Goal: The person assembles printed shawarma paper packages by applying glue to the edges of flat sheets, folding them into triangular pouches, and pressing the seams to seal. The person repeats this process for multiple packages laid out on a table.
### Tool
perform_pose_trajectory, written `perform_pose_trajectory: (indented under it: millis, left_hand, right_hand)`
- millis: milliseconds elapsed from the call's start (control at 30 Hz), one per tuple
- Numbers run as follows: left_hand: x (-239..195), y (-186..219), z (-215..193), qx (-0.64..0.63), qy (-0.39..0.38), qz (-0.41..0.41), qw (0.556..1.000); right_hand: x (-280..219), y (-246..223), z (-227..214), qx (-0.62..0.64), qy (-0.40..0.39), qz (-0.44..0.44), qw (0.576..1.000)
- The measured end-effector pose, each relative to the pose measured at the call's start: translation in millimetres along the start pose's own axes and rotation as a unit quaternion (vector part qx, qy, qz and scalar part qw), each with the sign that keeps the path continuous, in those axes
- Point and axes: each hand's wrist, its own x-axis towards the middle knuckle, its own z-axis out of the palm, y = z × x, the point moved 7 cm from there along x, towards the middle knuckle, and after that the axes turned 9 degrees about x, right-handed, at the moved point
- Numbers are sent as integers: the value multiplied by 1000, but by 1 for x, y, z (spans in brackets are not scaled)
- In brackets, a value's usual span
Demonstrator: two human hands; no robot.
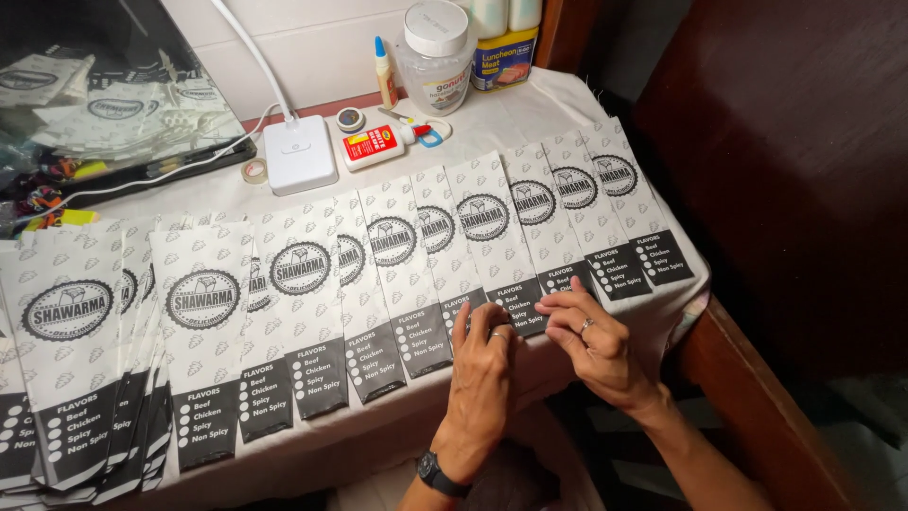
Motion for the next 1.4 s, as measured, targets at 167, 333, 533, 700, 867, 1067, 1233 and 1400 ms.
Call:
perform_pose_trajectory:
  millis: [167, 333, 533, 700, 867, 1067, 1233, 1400]
  left_hand:
    - [8, -8, 6, -4, 24, -67, 997]
    - [11, -22, 17, -18, 27, -145, 989]
    - [5, -27, 14, -83, -3, -182, 980]
    - [5, -25, 10, -101, 1, -186, 977]
    - [14, -15, 16, 30, 26, -124, 991]
    - [5, -30, 23, 4, 5, -143, 990]
    - [8, -19, 10, -15, -1, -132, 991]
    - [7, -12, 10, -16, 29, -116, 993]
  right_hand:
    - [10, -4, 0, -23, 50, 32, 998]
    - [11, 5, -2, -23, 81, 82, 993]
    - [2, 3, 15, -127, 115, 16, 985]
    - [8, 2, 10, -103, 113, 33, 988]
    - [11, -8, 11, -118, 119, -2, 986]
    - [9, -6, 8, -82, 116, 10, 990]
    - [6, 3, 15, -143, 133, 41, 980]
    - [4, 1, 14, -128, 114, 34, 985]
